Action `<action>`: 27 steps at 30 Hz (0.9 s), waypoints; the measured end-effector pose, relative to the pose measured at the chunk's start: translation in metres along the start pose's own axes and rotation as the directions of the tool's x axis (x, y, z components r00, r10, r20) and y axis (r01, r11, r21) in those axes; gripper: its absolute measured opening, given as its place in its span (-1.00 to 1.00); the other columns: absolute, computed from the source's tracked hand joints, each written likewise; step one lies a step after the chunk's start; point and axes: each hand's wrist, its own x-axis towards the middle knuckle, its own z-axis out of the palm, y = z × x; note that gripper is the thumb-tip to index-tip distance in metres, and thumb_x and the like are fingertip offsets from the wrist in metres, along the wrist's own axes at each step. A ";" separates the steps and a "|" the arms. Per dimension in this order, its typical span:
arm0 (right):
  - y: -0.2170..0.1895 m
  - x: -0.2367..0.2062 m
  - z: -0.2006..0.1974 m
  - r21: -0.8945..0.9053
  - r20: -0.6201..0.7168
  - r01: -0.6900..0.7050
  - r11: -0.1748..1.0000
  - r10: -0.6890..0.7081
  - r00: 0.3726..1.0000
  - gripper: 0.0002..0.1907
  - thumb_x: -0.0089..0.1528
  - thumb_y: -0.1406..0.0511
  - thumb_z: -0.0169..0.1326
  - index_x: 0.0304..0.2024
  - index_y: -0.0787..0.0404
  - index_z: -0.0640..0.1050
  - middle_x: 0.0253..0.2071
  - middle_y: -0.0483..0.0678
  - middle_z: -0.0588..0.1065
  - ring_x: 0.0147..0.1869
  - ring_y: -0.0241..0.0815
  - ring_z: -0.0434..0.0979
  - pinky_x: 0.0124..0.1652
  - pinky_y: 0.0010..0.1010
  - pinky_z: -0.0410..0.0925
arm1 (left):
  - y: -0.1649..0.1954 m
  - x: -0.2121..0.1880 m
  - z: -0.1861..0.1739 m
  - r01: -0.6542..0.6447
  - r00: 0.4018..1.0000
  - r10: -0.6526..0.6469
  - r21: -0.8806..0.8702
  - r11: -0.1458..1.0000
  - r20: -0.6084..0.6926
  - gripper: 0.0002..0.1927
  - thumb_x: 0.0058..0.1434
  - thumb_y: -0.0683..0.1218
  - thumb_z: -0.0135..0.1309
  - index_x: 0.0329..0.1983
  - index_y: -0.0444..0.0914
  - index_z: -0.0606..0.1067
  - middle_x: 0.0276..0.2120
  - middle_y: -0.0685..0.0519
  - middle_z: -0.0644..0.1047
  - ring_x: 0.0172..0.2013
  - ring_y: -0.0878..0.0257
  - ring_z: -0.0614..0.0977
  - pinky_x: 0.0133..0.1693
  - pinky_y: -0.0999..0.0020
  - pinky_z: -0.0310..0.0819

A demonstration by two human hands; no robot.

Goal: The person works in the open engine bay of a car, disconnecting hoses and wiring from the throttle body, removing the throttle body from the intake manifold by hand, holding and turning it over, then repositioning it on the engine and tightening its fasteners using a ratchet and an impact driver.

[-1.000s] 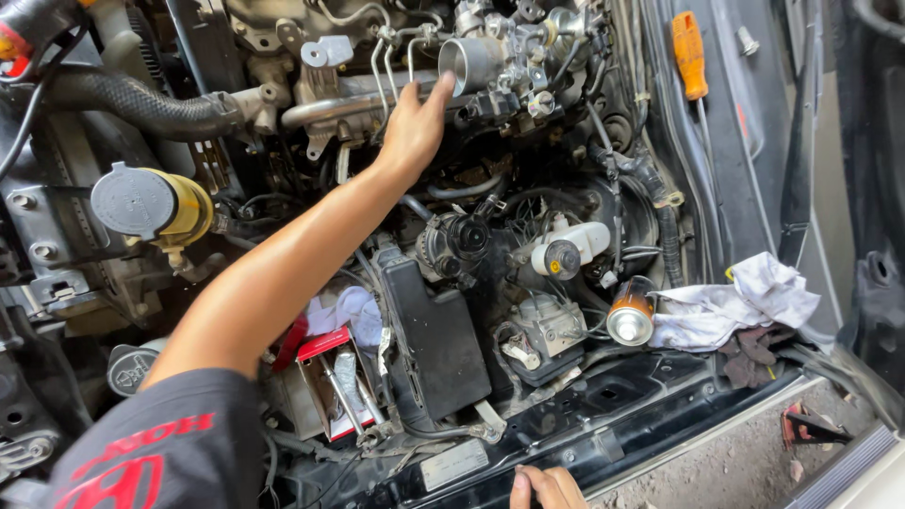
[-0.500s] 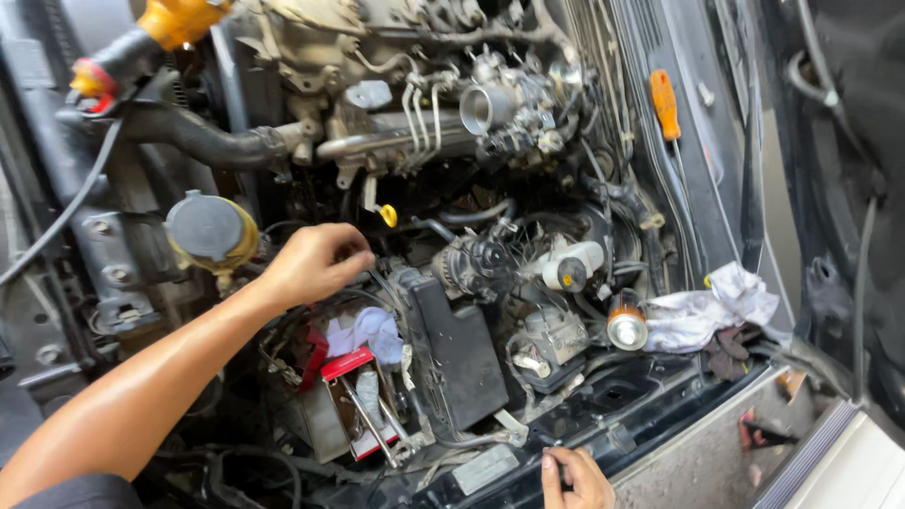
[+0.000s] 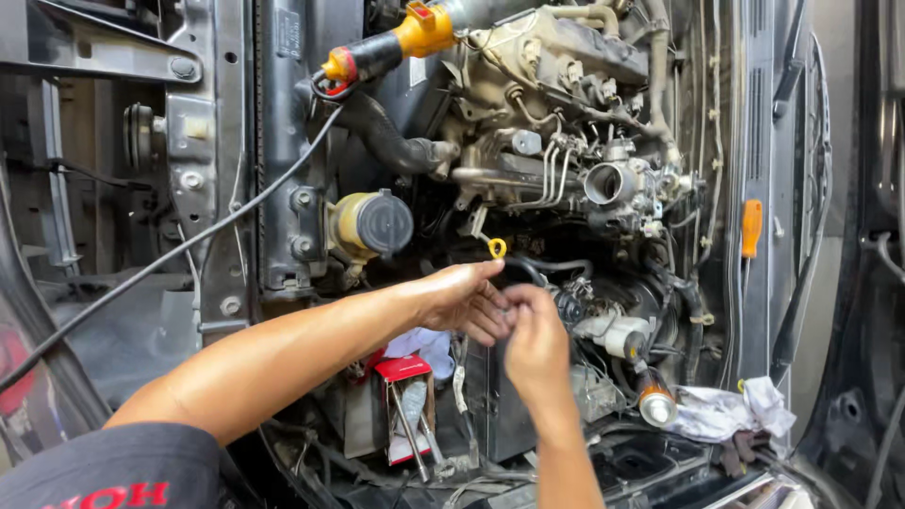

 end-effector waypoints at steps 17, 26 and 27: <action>-0.038 0.061 0.067 -0.245 -0.032 0.512 0.823 -0.535 0.844 -0.62 0.32 0.50 -0.01 0.21 0.38 0.43 0.15 0.24 0.51 0.26 0.26 0.52 0.21 -0.11 0.40 | 0.049 -0.007 -0.017 -0.374 0.922 0.308 -0.338 0.864 -0.235 -0.44 0.49 0.22 -0.28 -0.16 -0.35 0.48 -0.33 -0.14 0.58 -0.31 0.08 0.62 -0.16 0.16 0.55; 0.027 0.109 -0.022 -0.058 -0.347 0.376 0.925 -0.372 0.861 -0.88 0.45 0.33 0.11 -0.15 0.29 0.54 -0.18 -0.05 0.55 -0.14 -0.26 0.50 -0.14 -0.47 0.43 | 0.041 -0.014 -0.011 -0.194 0.906 0.261 0.221 0.956 -0.334 -0.47 0.41 0.20 -0.19 -0.41 -0.29 0.51 -0.70 0.14 0.23 -0.70 0.33 0.14 -0.61 0.34 -0.04; 0.036 0.134 -0.045 0.016 -0.355 0.359 0.933 -0.330 0.875 -0.86 0.45 0.32 0.06 -0.13 0.29 0.52 -0.15 -0.07 0.56 -0.30 -0.34 0.45 -0.28 -0.54 0.39 | 0.042 -0.015 -0.010 -0.205 0.891 0.291 0.264 0.942 -0.348 -0.47 0.39 0.20 -0.17 -0.43 -0.29 0.53 -0.70 0.15 0.24 -0.68 0.34 0.16 -0.59 0.34 -0.02</action>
